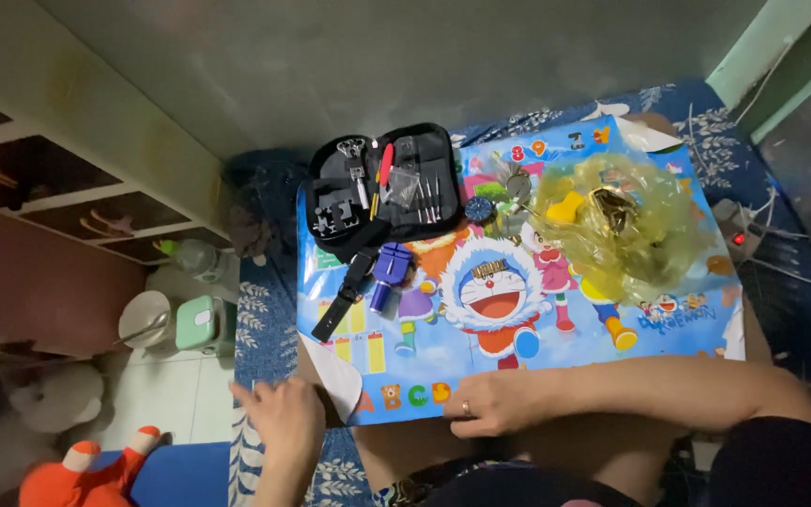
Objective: A person is cleaning and maintaining a wristwatch using various tools from a watch repair kit.
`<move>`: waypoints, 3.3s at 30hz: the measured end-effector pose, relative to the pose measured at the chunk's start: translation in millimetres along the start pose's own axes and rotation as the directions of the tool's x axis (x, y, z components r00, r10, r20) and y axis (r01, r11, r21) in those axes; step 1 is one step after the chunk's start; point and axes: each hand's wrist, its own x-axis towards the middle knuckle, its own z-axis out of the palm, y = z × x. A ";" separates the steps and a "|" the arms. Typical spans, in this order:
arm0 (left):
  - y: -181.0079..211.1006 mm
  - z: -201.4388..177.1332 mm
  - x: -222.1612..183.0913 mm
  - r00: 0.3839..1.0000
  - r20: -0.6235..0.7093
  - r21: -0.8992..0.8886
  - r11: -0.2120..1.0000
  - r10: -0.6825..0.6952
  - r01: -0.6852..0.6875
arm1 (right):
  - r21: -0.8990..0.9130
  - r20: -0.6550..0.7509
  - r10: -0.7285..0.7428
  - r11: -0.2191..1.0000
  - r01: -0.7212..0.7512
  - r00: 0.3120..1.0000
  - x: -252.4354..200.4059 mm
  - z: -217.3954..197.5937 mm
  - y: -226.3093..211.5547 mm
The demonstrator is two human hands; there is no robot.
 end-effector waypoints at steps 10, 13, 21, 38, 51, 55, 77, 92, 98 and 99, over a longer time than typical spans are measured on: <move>233.7 -168.1 -50.5 -0.026 -0.850 0.278 0.407 0.526 -0.870 | 0.017 0.210 0.366 0.926 -0.378 0.906 -18.9 31.1 -1.5; 295.3 -194.8 -69.6 -0.376 -0.897 0.418 0.170 0.230 -0.892 | -0.176 0.112 -0.156 0.969 0.174 0.981 -12.6 18.6 -2.7; 277.2 -112.5 8.0 -0.113 -0.975 0.030 -0.395 0.189 -0.918 | 0.208 -0.124 -0.084 0.972 0.109 0.989 -4.6 -2.6 4.2; 209.6 -75.8 108.6 0.198 -0.949 -0.133 0.261 0.244 -0.956 | 0.177 -0.766 0.525 0.727 -0.663 0.371 -79.6 -36.6 96.1; 230.1 -70.3 108.4 0.075 -0.928 0.109 0.459 0.365 -0.882 | 0.701 -0.538 0.842 0.430 -0.569 -0.027 -80.3 -23.3 109.4; 271.3 -75.4 105.4 -0.102 -0.952 0.276 0.668 0.288 -0.691 | 0.738 -0.479 0.878 0.409 -0.537 0.010 -102.1 -19.8 127.2; 230.1 -107.7 130.5 0.408 -0.833 -0.436 0.012 0.373 -0.900 | 0.499 -0.679 0.725 0.574 -0.649 0.119 -103.5 -46.6 112.7; 219.1 -125.1 129.6 0.612 -0.686 -0.689 -0.082 0.394 -0.720 | 0.607 -0.570 0.822 0.424 -0.672 0.004 -99.1 -42.2 108.2; 223.2 -122.1 129.6 0.622 -0.708 -0.703 -0.252 0.334 -0.666 | 0.697 -0.502 0.861 0.350 -0.625 -0.077 -100.7 -36.5 112.9; 223.7 -120.9 127.1 0.639 -0.694 -0.719 -0.293 0.331 -0.630 | 0.699 -0.489 0.868 0.332 -0.633 -0.085 -100.6 -34.6 112.7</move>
